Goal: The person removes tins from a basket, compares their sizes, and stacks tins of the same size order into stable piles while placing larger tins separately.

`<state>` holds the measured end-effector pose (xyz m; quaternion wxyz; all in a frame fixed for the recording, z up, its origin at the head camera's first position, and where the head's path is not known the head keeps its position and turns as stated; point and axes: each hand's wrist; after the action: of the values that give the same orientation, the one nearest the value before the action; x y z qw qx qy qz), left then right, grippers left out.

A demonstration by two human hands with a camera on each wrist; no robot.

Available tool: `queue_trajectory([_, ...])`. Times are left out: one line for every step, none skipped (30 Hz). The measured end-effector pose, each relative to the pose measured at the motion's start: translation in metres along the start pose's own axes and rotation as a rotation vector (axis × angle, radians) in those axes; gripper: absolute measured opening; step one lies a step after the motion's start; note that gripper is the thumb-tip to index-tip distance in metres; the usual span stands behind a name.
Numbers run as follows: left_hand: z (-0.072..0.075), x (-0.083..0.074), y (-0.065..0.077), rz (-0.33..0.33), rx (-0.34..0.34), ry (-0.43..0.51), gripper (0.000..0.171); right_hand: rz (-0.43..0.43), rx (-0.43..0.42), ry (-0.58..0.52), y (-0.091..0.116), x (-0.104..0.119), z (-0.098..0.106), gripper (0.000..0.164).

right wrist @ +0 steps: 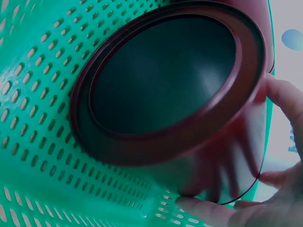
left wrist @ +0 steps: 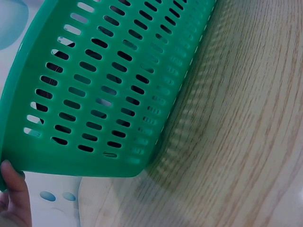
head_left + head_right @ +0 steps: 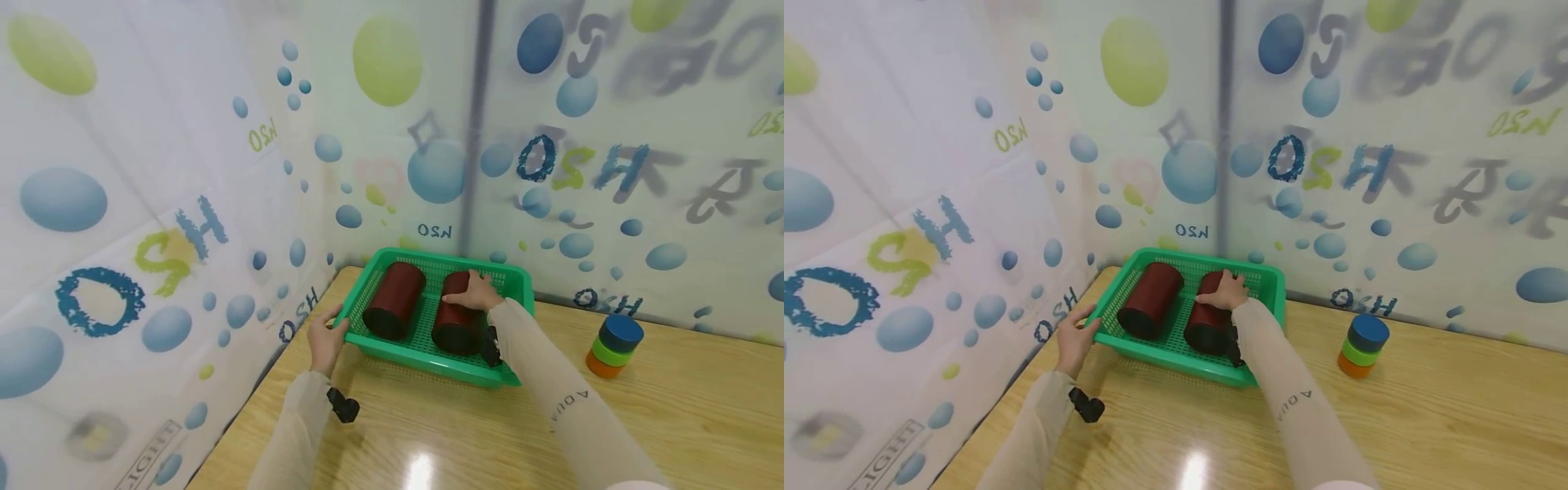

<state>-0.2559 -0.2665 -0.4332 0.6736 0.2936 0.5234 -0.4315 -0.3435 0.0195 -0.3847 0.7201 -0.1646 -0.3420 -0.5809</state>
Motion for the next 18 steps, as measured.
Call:
queue_trajectory([-0.0002, 0.0003, 0.0001, 0.0, 0.002, 0.002, 0.037, -0.012, -0.005, 0.005, -0.0008, -0.0013, 0.0002, 0.09])
queue_trajectory([-0.0005, 0.0006, -0.0001, 0.001, 0.002, 0.005, 0.036, -0.022, -0.01, 0.015, -0.0015, -0.0026, 0.0005, 0.092])
queue_trajectory([-0.0006, 0.0009, -0.0007, -0.002, -0.003, 0.008, 0.036, -0.034, -0.013, 0.016, -0.0021, -0.0041, 0.0007, 0.093])
queue_trajectory([-0.0005, 0.0013, -0.0014, -0.006, -0.009, 0.009, 0.036, -0.043, -0.013, 0.016, -0.0024, -0.0053, 0.0011, 0.094])
queue_trajectory([-0.0005, 0.0015, -0.0023, -0.006, -0.016, 0.011, 0.036, -0.052, -0.013, 0.011, -0.0027, -0.0066, 0.0013, 0.095])
queue_trajectory([-0.0005, 0.0016, -0.0028, -0.01, -0.021, 0.011, 0.036, -0.06, -0.01, 0.005, -0.0028, -0.0076, 0.0016, 0.096])
queue_trajectory([-0.0005, 0.0017, -0.0032, -0.013, -0.025, 0.009, 0.036, -0.066, -0.002, -0.014, -0.0027, -0.0084, 0.0017, 0.097])
queue_trajectory([-0.0005, 0.0019, -0.0036, -0.015, -0.028, 0.008, 0.036, -0.076, 0.016, -0.044, -0.0023, -0.009, 0.0017, 0.099])
queue_trajectory([-0.0005, 0.0019, -0.0037, -0.016, -0.031, 0.008, 0.036, -0.084, 0.038, -0.073, -0.002, -0.0094, 0.0017, 0.1])
queue_trajectory([-0.0006, 0.0018, -0.0036, -0.016, -0.029, 0.007, 0.036, -0.093, 0.065, -0.093, -0.0016, -0.0097, 0.0015, 0.102])
queue_trajectory([-0.0007, 0.0017, -0.0033, -0.014, -0.029, 0.008, 0.036, -0.103, 0.091, -0.114, -0.0013, -0.0098, 0.0011, 0.104])
queue_trajectory([-0.0008, 0.0018, -0.0031, -0.012, -0.027, 0.008, 0.036, -0.113, 0.118, -0.132, -0.0011, -0.0099, 0.0007, 0.106])
queue_trajectory([-0.0008, 0.0019, -0.0031, -0.01, -0.026, 0.008, 0.036, -0.125, 0.143, -0.151, -0.0011, -0.0099, 0.0001, 0.108])
queue_trajectory([-0.0009, 0.0021, -0.003, -0.008, -0.024, 0.009, 0.036, -0.136, 0.164, -0.159, -0.0014, -0.01, -0.0004, 0.109])
queue_trajectory([-0.0009, 0.0025, -0.003, -0.006, -0.022, 0.01, 0.036, -0.147, 0.178, -0.161, -0.0018, -0.0101, -0.001, 0.11])
queue_trajectory([-0.001, 0.0028, -0.0029, -0.005, -0.019, 0.01, 0.036, -0.156, 0.188, -0.164, -0.0024, -0.0102, -0.0015, 0.11])
queue_trajectory([-0.0011, 0.003, -0.003, -0.005, -0.017, 0.009, 0.036, -0.164, 0.193, -0.166, -0.0029, -0.0104, -0.002, 0.11])
queue_trajectory([-0.0011, 0.0032, -0.003, -0.006, -0.017, 0.007, 0.036, -0.167, 0.197, -0.164, -0.0034, -0.0106, -0.0024, 0.11])
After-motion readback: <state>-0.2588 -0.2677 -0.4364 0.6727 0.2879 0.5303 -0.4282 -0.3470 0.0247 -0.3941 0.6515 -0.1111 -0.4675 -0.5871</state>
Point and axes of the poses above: each hand's wrist, its own y-axis away from the middle knuckle, its own z-axis out of the back of the hand, x = y × z, and after that the axes turned 4 degrees about z, right-handed
